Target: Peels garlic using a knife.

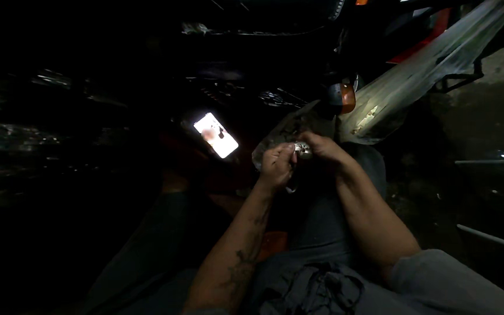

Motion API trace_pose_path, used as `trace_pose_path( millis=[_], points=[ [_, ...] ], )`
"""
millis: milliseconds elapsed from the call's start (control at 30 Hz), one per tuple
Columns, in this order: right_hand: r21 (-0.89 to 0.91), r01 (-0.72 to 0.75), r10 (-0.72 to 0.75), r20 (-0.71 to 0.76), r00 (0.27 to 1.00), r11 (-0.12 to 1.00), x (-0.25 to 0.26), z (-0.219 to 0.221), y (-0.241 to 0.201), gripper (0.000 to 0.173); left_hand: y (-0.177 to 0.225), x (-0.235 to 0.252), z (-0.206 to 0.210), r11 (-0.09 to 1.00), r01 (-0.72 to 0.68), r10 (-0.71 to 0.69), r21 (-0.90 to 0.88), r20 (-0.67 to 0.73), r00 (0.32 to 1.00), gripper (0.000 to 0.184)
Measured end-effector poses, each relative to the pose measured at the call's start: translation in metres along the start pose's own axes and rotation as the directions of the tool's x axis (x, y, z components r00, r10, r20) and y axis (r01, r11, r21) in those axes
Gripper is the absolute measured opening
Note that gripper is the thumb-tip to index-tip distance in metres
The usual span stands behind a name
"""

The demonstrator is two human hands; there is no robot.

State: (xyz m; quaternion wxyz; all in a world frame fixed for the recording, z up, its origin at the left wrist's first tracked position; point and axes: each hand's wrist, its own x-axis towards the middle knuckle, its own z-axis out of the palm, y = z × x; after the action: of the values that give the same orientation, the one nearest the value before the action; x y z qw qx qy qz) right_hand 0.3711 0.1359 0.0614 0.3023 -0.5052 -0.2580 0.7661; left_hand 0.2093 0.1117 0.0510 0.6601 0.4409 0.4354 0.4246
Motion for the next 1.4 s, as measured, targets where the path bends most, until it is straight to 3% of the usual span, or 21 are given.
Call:
trace_pose_path(
  millis=[133, 167, 233, 300, 400, 533, 600, 667, 733, 767, 833, 933, 1033, 1133, 1233, 1400],
  points=[
    [0.049, 0.019, -0.017, -0.031, 0.999, 0.999, -0.004, -0.001, -0.006, 0.033, 0.004, 0.005, -0.004, 0.959, 0.129, -0.148, -0.252, -0.058, 0.987, 0.041],
    [0.039, 0.055, -0.054, -0.039, 0.998, 0.998, -0.003, -0.004, -0.006, 0.033, 0.004, 0.007, -0.006, 0.972, 0.160, -0.178, -0.174, -0.094, 0.980, 0.039],
    [-0.058, 0.099, -0.105, -0.111, 0.988, 0.993, 0.002, -0.009, -0.005, 0.036, 0.010, 0.011, -0.007, 0.918, 0.273, -0.252, 0.286, -0.110, 0.962, 0.027],
    [-0.185, 0.057, -0.105, -0.263, 0.959, 0.981, 0.004, -0.009, -0.005, 0.039, 0.014, 0.018, -0.004, 0.649, 0.333, -0.368, 0.684, -0.102, 0.924, 0.027],
    [-0.251, 0.092, -0.171, -0.318, 0.933, 0.964, 0.010, -0.014, -0.002, 0.035, 0.016, 0.023, 0.001, 0.406, 0.312, -0.384, 0.859, -0.149, 0.911, 0.036],
    [-0.200, 0.127, -0.185, -0.303, 0.935, 0.972, 0.013, -0.015, 0.000, 0.034, 0.017, 0.027, 0.007, 0.268, 0.261, -0.354, 0.927, -0.157, 0.922, 0.039],
    [-0.152, 0.088, -0.131, -0.302, 0.944, 0.984, 0.014, -0.012, -0.002, 0.039, 0.020, 0.027, 0.006, 0.330, 0.245, -0.299, 0.912, -0.145, 0.943, 0.038],
    [-0.165, 0.069, -0.115, -0.288, 0.951, 0.984, 0.016, -0.009, -0.004, 0.041, 0.017, 0.021, 0.001, 0.541, 0.155, -0.052, 0.827, -0.151, 0.987, 0.030],
    [-0.258, 0.094, -0.174, -0.309, 0.935, 0.961, 0.017, -0.006, -0.002, 0.038, 0.004, 0.020, 0.003, 0.744, -0.013, 0.206, 0.668, -0.211, 0.955, 0.025],
    [-0.321, 0.120, -0.225, -0.315, 0.922, 0.940, 0.017, -0.004, -0.002, 0.038, 0.000, 0.019, 0.009, 0.799, -0.070, 0.249, 0.597, -0.224, 0.942, 0.027],
    [-0.473, 0.170, -0.343, -0.307, 0.888, 0.865, 0.018, -0.002, -0.002, 0.038, -0.006, 0.015, 0.022, 0.834, -0.082, 0.227, 0.546, -0.204, 0.952, 0.039],
    [-0.608, 0.090, -0.361, -0.340, 0.868, 0.789, 0.019, 0.001, -0.003, 0.040, -0.027, 0.016, 0.038, 0.816, -0.092, 0.239, 0.571, -0.188, 0.953, 0.050],
    [-0.715, 0.056, -0.439, -0.363, 0.822, 0.697, 0.019, 0.002, -0.004, 0.035, -0.027, 0.019, 0.049, 0.845, -0.071, 0.187, 0.529, -0.170, 0.968, 0.050],
    [-0.753, 0.084, -0.520, -0.366, 0.772, 0.653, 0.016, 0.000, 0.003, 0.033, -0.012, 0.020, 0.050, 0.874, 0.041, 0.013, 0.485, -0.107, 0.994, 0.055],
    [-0.833, -0.012, -0.485, -0.335, 0.808, 0.554, 0.019, -0.002, 0.001, 0.036, 0.000, 0.025, 0.045, 0.861, 0.165, -0.130, 0.482, -0.104, 0.986, 0.060],
    [-0.548, -0.008, -0.236, -0.373, 0.898, 0.836, 0.029, -0.008, -0.002, 0.040, -0.009, 0.032, 0.035, 0.883, 0.133, -0.042, 0.450, -0.206, 0.978, 0.043]
  ],
)
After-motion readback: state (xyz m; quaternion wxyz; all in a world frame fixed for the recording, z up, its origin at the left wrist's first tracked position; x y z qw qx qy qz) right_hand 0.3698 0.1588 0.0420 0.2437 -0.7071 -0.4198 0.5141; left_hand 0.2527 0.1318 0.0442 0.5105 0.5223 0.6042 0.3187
